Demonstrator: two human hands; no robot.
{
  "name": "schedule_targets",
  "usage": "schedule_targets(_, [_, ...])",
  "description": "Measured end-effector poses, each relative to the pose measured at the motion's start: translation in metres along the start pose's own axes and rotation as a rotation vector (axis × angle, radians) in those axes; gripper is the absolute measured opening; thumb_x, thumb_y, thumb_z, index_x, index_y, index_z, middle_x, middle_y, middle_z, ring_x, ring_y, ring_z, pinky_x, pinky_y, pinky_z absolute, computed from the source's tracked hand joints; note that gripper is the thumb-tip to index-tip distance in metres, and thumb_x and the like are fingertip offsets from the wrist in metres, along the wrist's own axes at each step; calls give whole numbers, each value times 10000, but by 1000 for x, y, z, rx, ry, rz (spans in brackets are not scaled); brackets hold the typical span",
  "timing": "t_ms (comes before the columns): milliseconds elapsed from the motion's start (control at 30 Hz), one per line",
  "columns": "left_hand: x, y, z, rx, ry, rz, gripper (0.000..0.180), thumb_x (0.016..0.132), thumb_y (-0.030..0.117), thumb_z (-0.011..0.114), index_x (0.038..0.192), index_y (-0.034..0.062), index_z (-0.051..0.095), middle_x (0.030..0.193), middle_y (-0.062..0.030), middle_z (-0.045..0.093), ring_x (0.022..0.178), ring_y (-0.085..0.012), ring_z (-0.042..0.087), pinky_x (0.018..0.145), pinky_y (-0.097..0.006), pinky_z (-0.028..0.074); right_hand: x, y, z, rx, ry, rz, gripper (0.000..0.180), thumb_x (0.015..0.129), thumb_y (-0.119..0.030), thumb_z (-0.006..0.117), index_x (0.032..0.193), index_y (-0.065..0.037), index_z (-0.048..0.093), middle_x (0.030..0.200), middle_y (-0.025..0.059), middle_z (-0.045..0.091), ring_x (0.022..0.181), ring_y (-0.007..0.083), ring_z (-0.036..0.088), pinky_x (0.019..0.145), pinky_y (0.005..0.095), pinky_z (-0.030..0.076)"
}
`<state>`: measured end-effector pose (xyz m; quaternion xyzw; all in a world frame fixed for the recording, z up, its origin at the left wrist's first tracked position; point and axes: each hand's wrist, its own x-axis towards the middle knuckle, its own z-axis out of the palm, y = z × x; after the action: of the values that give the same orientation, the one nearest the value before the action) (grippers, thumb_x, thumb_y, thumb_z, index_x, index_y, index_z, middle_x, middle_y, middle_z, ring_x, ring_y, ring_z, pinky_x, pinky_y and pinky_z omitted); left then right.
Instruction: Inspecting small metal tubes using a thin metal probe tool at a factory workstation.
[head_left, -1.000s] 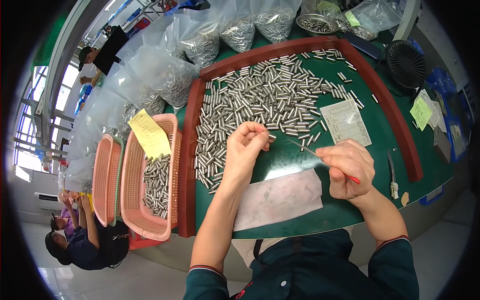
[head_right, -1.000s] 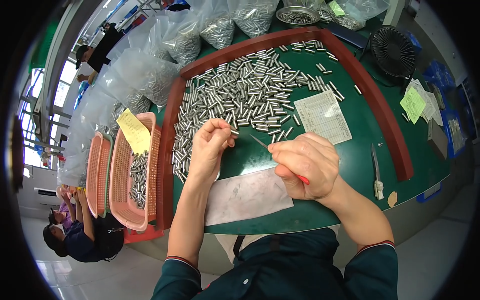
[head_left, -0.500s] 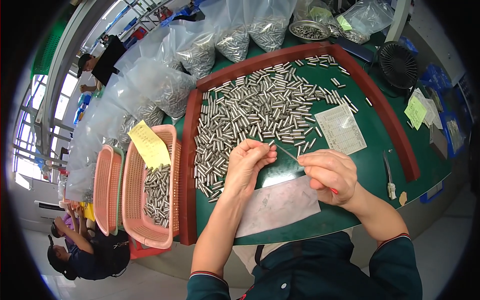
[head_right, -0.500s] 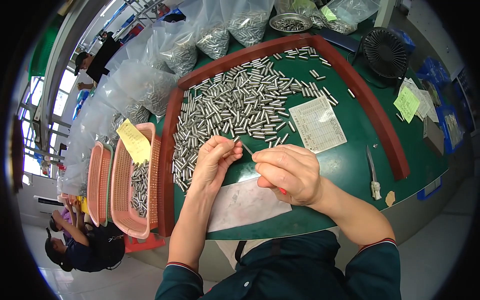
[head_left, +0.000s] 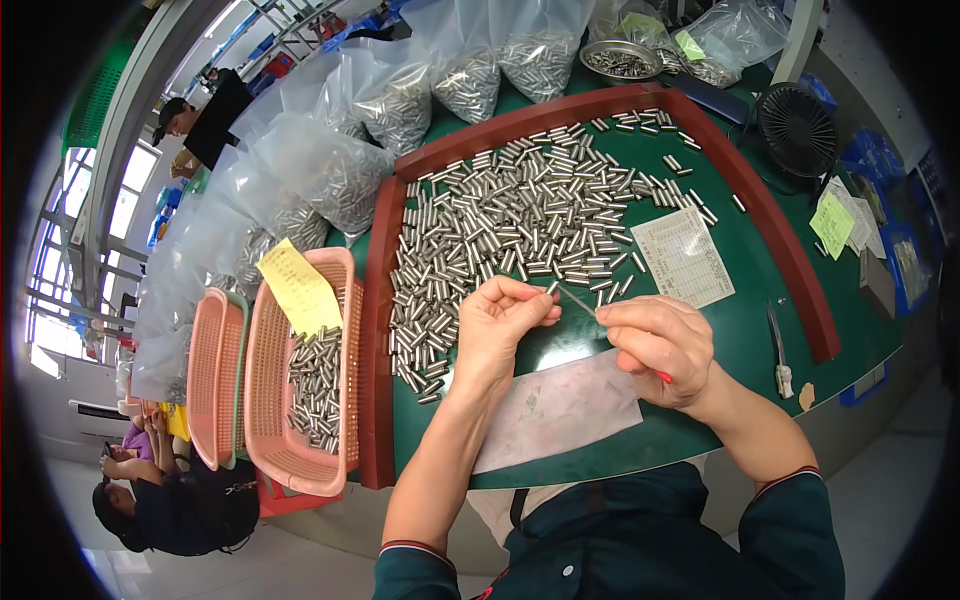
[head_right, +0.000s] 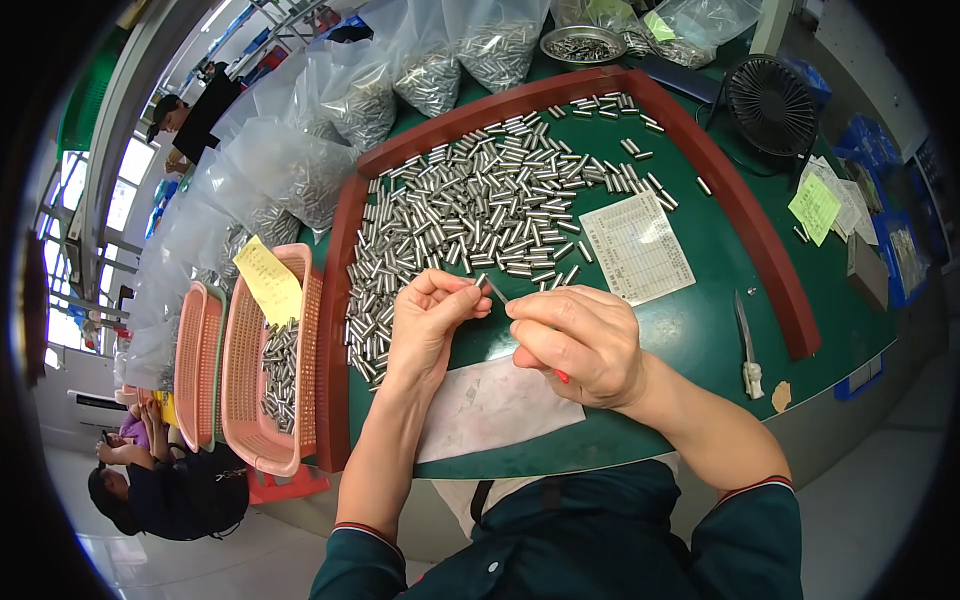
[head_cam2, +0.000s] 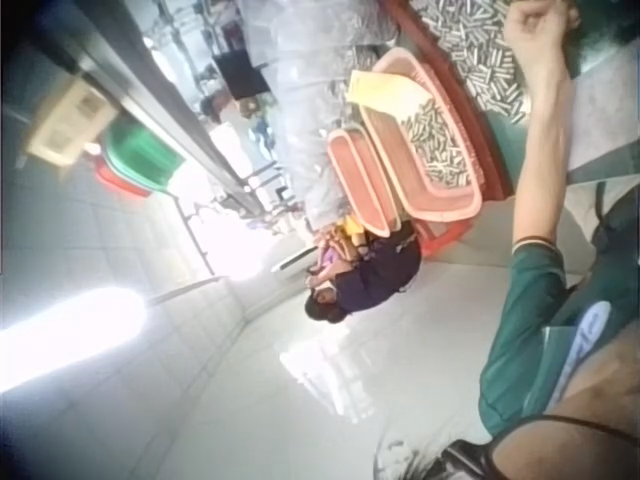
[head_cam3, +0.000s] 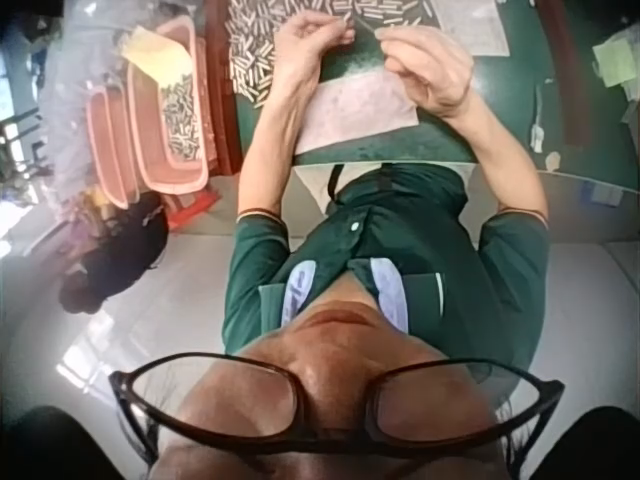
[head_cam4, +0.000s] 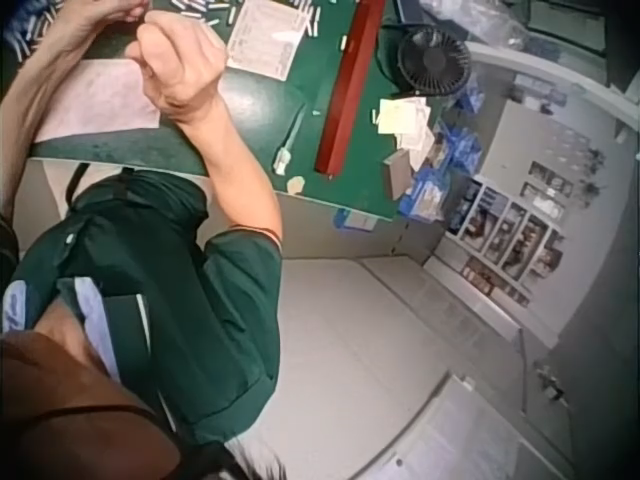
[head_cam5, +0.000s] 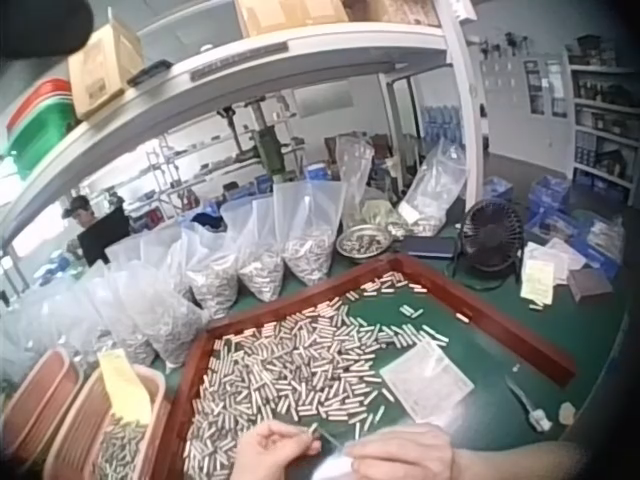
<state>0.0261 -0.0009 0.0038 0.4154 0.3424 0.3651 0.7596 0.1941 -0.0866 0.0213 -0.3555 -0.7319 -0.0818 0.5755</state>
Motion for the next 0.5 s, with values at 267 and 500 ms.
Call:
schedule_targets(267, [0, 2, 1, 3, -14, 84, 116, 799, -34, 627, 894, -16, 563, 854, -132, 648, 727, -149, 642, 683, -248, 541, 2, -3, 2, -2, -19, 102, 166, 760, -12, 625, 915, 17, 570, 859, 148, 635, 746, 272, 651, 605, 313, 541])
schedule_targets(500, [1, -1, -1, 9, -41, -15, 282, 815, -8, 615, 1089, -17, 551, 873, -108, 654, 759, -149, 640, 712, -249, 535, 2, -5, 1, 20, -48, 82, 223, 725, 6, 650, 934, 28, 574, 860, 153, 639, 788, 282, 660, 644, 321, 552])
